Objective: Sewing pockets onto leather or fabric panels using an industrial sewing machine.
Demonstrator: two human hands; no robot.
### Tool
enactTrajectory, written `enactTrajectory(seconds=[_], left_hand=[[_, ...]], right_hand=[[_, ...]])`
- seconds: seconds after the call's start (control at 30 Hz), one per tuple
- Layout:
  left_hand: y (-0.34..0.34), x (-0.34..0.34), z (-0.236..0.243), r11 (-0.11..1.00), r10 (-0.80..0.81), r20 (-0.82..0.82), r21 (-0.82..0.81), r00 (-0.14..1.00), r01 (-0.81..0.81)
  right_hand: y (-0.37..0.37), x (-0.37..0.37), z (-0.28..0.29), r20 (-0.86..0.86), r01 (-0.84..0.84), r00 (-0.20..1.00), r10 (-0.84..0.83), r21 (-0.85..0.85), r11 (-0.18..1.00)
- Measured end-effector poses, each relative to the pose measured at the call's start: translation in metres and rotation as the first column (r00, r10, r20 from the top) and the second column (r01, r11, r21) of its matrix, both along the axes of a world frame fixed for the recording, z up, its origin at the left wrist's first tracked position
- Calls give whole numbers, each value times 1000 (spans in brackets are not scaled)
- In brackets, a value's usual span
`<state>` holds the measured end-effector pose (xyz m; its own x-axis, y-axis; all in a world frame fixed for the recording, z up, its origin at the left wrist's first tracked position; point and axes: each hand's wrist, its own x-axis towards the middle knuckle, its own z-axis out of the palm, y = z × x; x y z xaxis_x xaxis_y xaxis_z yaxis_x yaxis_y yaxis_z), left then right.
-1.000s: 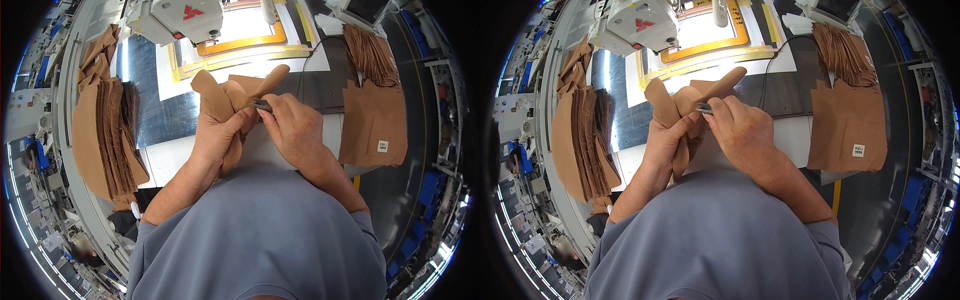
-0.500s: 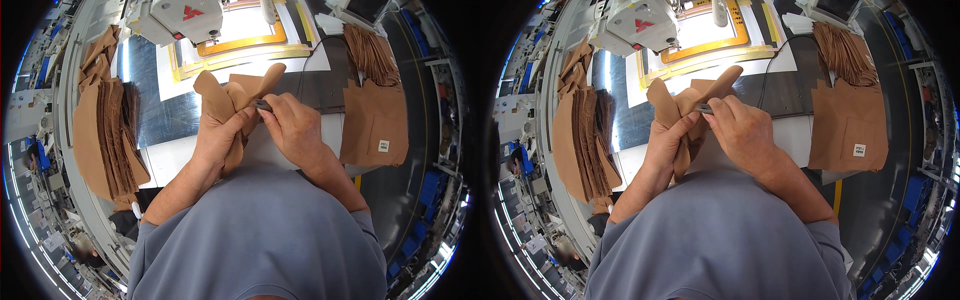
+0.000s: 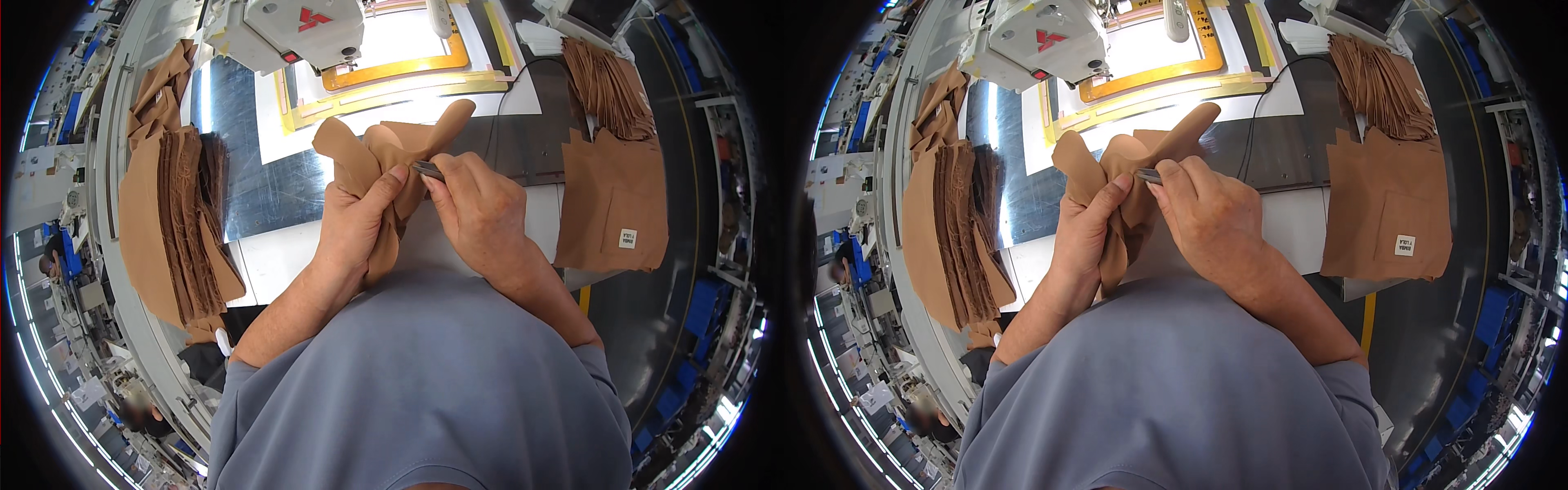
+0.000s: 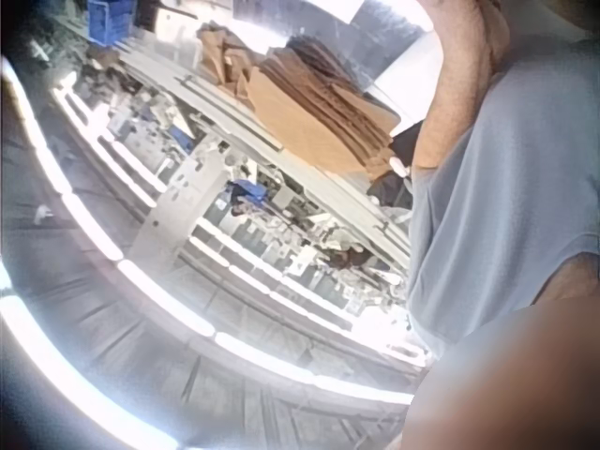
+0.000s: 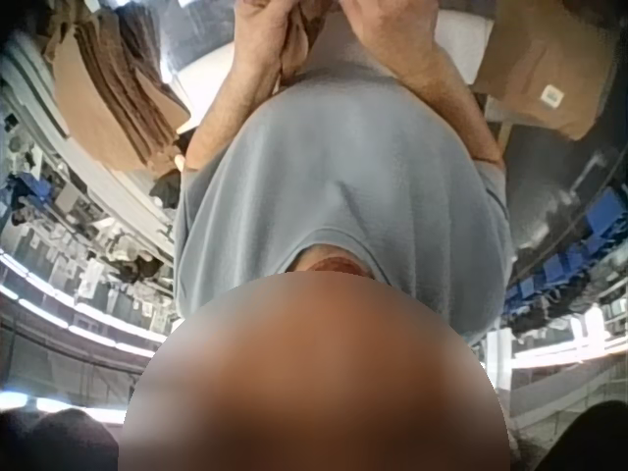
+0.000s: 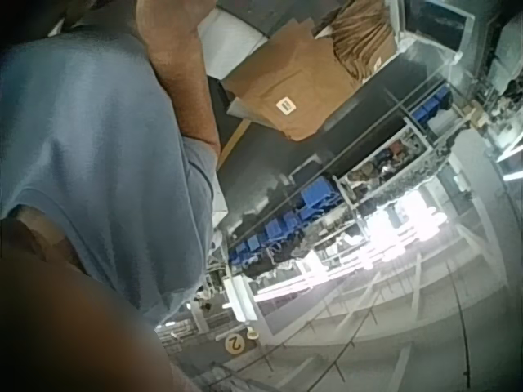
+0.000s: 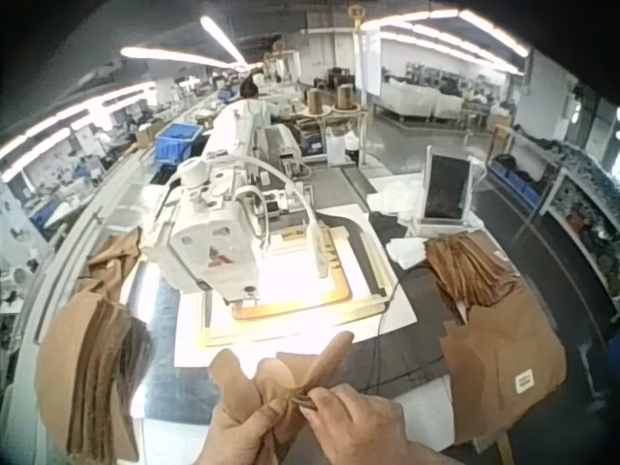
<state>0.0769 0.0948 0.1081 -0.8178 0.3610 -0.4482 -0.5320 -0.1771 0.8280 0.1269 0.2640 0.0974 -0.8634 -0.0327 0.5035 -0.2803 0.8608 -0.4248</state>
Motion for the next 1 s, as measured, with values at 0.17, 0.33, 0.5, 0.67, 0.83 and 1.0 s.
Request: enactTrajectory(seconds=[0.17,0.33,0.5,0.67,0.83,1.0], left_hand=[[5,2,6,999,44,-1,-3,999,-44],[-1,1,5,1000,9,121,19,993,-11],[0,1,7,996,17,206,80,978,-34],[2,3,6,999,22,139,45,990,-29],[1,5,2,1000,0,-50,-19,999,-1],[2,3,2,998,26,86,53,996,-31]], right_hand=[[5,-1,-5,134,-85,984,119,-235,968],[2,0,-5,47,-74,996,81,-129,989],[1,2,-3,-4,-74,997,74,-107,991],[0,2,1,31,-56,998,60,-119,991],[1,3,1,95,-48,994,56,-88,995],[4,2,1,114,-68,990,86,-148,987]])
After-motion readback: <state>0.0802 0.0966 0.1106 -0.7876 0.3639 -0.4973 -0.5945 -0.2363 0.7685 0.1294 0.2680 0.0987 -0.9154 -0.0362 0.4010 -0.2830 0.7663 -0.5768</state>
